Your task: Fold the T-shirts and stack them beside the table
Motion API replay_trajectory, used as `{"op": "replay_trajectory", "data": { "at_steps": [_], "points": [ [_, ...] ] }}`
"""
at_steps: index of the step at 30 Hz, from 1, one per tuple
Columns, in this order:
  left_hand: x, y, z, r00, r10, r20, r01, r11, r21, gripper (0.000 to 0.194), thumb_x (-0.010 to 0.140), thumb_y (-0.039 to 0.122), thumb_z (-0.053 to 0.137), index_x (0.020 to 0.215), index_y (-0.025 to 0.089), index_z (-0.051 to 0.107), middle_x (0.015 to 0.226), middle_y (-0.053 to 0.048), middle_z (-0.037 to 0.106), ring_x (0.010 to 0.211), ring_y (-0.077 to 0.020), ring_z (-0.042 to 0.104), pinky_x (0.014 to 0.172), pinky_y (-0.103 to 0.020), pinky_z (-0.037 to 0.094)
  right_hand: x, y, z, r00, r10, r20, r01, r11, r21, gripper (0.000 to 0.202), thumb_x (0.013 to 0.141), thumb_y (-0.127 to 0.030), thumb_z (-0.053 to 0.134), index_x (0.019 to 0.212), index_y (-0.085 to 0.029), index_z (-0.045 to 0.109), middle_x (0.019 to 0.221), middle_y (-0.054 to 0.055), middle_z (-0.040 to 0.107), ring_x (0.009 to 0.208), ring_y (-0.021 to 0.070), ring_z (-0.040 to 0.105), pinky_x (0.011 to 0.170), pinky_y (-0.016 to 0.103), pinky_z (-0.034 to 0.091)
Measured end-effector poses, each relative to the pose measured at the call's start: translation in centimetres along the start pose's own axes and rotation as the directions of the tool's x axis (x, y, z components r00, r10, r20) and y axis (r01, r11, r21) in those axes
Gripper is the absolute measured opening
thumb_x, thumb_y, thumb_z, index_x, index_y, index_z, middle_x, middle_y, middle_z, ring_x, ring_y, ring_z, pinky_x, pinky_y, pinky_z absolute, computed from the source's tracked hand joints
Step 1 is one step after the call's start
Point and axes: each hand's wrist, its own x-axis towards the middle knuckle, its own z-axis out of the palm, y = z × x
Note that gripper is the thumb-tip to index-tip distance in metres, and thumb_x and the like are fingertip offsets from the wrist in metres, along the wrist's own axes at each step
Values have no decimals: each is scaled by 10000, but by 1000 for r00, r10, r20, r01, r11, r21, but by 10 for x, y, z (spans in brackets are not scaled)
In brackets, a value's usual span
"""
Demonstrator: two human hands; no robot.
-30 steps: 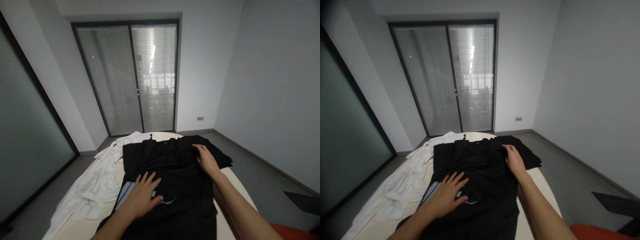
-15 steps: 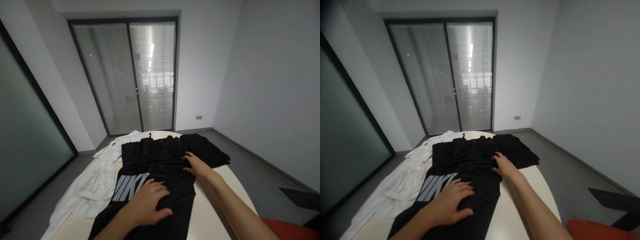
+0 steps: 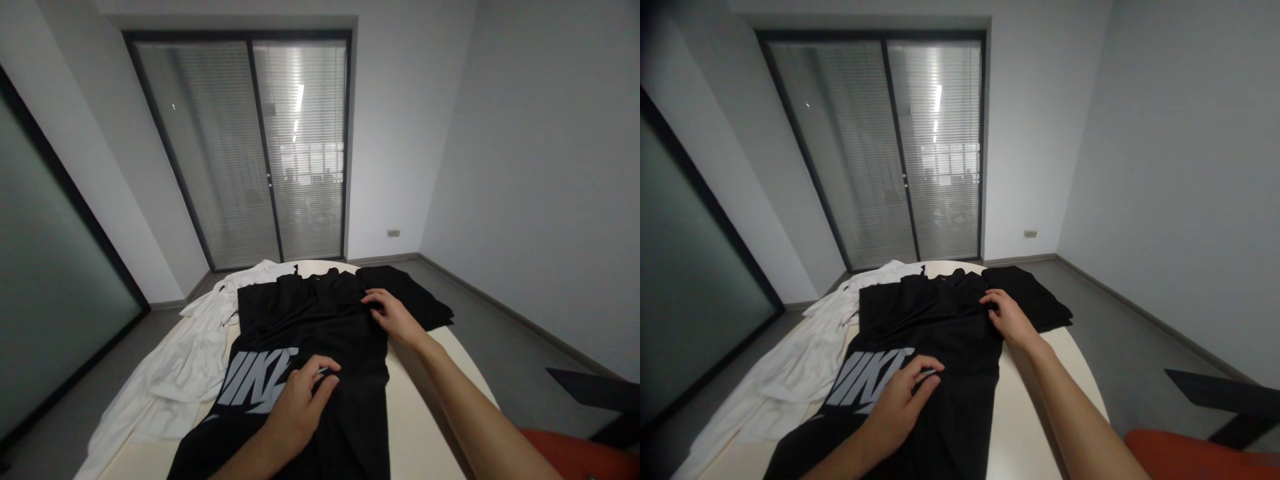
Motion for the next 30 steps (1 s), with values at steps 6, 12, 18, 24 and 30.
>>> {"op": "replay_trajectory", "data": {
  "at_steps": [6,12,18,24,30],
  "points": [
    [13,-6,-8,991,-41,-124,44,999,17,266,988,377,459,996,221,675,928,-23,720,898,-198,673,813,-309,488,-6,-36,-16,965,-85,247,84,996,16,267,873,-397,647,1047,-214,734,1053,73,703,988,229,612,920,385,471],
    [12,-3,-9,987,-102,-121,90,991,-94,316,980,423,464,1114,202,647,1005,-52,705,947,-212,653,864,-325,483,-15,-61,-2,680,-105,725,-154,947,282,631,665,-490,847,1228,-241,708,1037,29,707,983,209,629,868,303,461],
    [3,6,-18,979,-58,196,90,983,-157,518,1057,470,212,1381,200,513,1202,-90,679,1116,-205,624,1007,-363,456,-13,-40,-31,735,-80,673,-233,902,362,575,806,-683,640,760,-122,759,542,-34,493,530,86,418,527,225,326],
    [-4,14,-18,863,59,502,-141,982,126,526,876,358,661,1382,267,547,1392,-55,607,1343,-249,495,1154,-411,340,-17,-32,-47,678,-12,735,-377,853,361,643,882,-698,516,724,-113,732,390,-51,404,422,105,460,523,245,415],
    [-8,3,-1,695,247,675,-427,898,111,539,851,374,732,1365,334,575,1505,-25,503,1453,-285,355,1204,-486,231,-13,-19,-22,790,114,602,-289,936,203,518,814,-645,645,895,-137,710,696,35,661,617,144,599,583,249,465]
  ]
}}
